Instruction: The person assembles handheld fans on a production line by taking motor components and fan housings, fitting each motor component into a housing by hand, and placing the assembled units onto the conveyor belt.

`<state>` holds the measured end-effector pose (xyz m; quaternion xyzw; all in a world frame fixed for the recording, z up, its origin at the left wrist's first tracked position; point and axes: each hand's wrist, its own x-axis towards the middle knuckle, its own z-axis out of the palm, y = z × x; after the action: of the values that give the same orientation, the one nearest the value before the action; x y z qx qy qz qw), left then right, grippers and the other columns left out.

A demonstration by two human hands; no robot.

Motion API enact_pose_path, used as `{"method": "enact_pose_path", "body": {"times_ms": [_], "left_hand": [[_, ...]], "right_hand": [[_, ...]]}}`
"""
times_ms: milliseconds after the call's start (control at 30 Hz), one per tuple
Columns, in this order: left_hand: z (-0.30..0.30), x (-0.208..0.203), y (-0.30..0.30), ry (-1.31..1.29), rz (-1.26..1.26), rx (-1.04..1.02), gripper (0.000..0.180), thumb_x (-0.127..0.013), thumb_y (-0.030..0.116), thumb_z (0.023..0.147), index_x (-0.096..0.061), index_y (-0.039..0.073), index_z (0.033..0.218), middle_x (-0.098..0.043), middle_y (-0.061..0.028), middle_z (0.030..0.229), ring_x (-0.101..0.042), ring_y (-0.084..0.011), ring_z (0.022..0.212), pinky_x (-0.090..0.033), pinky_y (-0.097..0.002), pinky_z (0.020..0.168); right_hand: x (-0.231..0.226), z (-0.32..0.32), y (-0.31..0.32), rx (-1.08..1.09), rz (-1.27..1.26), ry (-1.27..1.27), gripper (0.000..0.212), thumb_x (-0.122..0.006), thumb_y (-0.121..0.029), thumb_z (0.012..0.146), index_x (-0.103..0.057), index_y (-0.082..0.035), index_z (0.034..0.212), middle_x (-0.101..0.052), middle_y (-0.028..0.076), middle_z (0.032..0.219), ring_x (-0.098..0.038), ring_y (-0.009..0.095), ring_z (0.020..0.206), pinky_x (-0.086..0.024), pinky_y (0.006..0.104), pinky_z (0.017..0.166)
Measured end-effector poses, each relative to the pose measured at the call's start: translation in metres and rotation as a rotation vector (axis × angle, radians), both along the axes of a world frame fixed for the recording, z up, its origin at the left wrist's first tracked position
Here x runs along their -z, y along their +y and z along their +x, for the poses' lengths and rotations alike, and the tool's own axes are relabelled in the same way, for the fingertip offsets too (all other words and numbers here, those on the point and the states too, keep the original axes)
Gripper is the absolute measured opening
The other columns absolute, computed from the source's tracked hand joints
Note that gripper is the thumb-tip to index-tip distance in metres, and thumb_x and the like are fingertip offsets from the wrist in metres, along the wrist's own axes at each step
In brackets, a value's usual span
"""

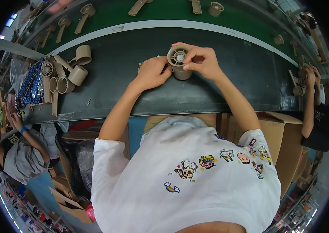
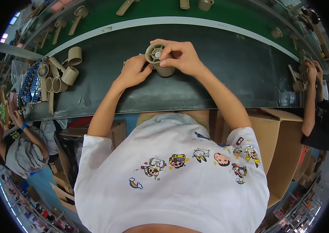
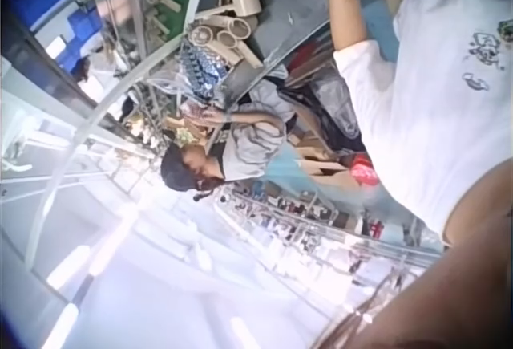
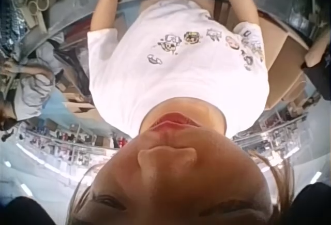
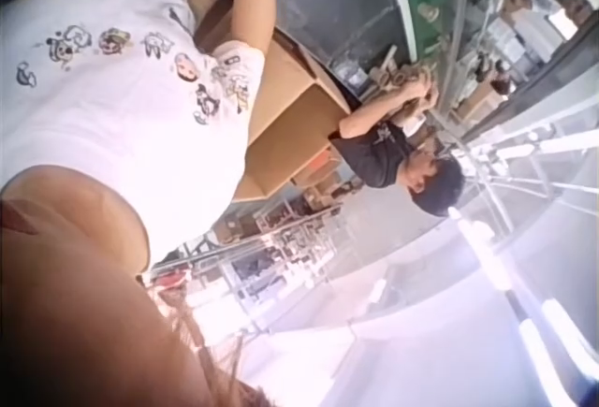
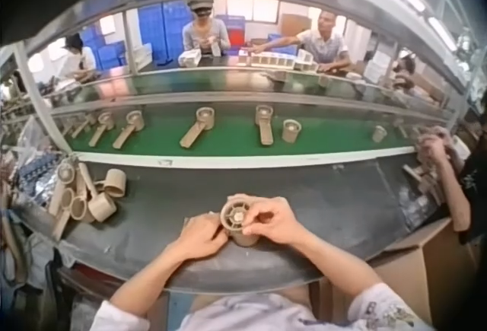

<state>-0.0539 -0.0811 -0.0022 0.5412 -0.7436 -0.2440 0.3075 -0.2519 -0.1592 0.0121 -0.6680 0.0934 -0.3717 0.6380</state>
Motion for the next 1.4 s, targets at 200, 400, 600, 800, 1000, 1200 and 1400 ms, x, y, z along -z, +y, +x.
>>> {"method": "enact_pose_path", "body": {"times_ms": [200,400,600,800,1000,1200,1400], "left_hand": [[-0.005,0.002,0.003,-0.049,-0.060,-0.036,0.015,-0.056,0.016,0.082,-0.060,0.002,0.087,-0.065,-0.0180,0.079,-0.062,-0.0383,0.078,-0.048,-0.0470,0.071],[-0.009,0.006,0.006,-0.088,-0.145,-0.029,0.010,-0.056,0.011,0.081,-0.054,0.002,0.084,-0.060,-0.0158,0.077,-0.060,-0.0367,0.076,-0.047,-0.0451,0.068],[-0.001,0.004,0.006,-0.118,-0.131,-0.032,0.010,-0.056,0.010,0.083,-0.053,0.002,0.086,-0.059,-0.0160,0.078,-0.059,-0.0367,0.076,-0.047,-0.0449,0.069],[0.016,0.000,0.011,-0.206,-0.152,-0.052,0.007,-0.056,0.010,0.083,-0.053,0.004,0.086,-0.060,-0.0145,0.078,-0.060,-0.0346,0.077,-0.047,-0.0431,0.067],[0.031,0.002,0.016,-0.172,-0.135,-0.026,0.007,-0.057,0.013,0.083,-0.055,0.007,0.086,-0.061,-0.0127,0.070,-0.062,-0.0327,0.066,-0.048,-0.0421,0.059],[0.033,0.005,0.011,-0.136,-0.178,-0.110,0.009,-0.060,0.013,0.080,-0.055,0.006,0.085,-0.060,-0.0161,0.067,-0.062,-0.0361,0.064,-0.048,-0.0427,0.058],[0.049,0.013,-0.057,-0.329,-0.243,-0.669,0.014,-0.057,0.019,0.085,-0.055,0.005,0.087,-0.064,-0.0160,0.071,-0.064,-0.0382,0.070,-0.049,-0.0497,0.061]], "right_hand": [[0.026,-0.005,0.024,0.320,0.101,-0.022,0.016,-0.073,0.009,0.073,-0.063,0.002,0.084,-0.062,0.021,0.120,-0.055,0.029,0.120,-0.042,0.0366,0.103],[0.017,-0.019,0.014,0.140,0.018,0.036,0.017,-0.076,0.008,0.070,-0.065,0.001,0.081,-0.067,0.017,0.108,-0.054,0.031,0.122,-0.034,0.0400,0.110],[0.014,-0.032,0.000,0.035,-0.172,0.209,0.014,-0.077,0.005,0.068,-0.068,0.000,0.078,-0.066,0.019,0.114,-0.053,0.031,0.124,-0.029,0.0409,0.114],[0.021,-0.031,-0.004,-0.030,-0.180,0.202,0.019,-0.081,0.002,0.064,-0.070,-0.002,0.078,-0.053,0.023,0.134,-0.038,0.035,0.137,-0.025,0.0432,0.115],[0.038,-0.027,-0.001,0.043,-0.203,0.230,0.014,-0.080,-0.005,0.069,-0.070,-0.002,0.078,-0.054,0.023,0.133,-0.037,0.037,0.138,-0.020,0.0473,0.116],[0.040,-0.032,0.008,0.183,-0.265,0.268,0.020,-0.074,-0.006,0.075,-0.072,-0.005,0.095,-0.058,0.015,0.132,-0.047,0.032,0.131,-0.022,0.0473,0.115],[0.037,-0.038,0.001,0.403,-0.244,0.192,0.030,-0.073,-0.006,0.075,-0.071,-0.004,0.105,-0.055,0.018,0.135,-0.059,0.029,0.119,-0.046,0.0365,0.099]]}}
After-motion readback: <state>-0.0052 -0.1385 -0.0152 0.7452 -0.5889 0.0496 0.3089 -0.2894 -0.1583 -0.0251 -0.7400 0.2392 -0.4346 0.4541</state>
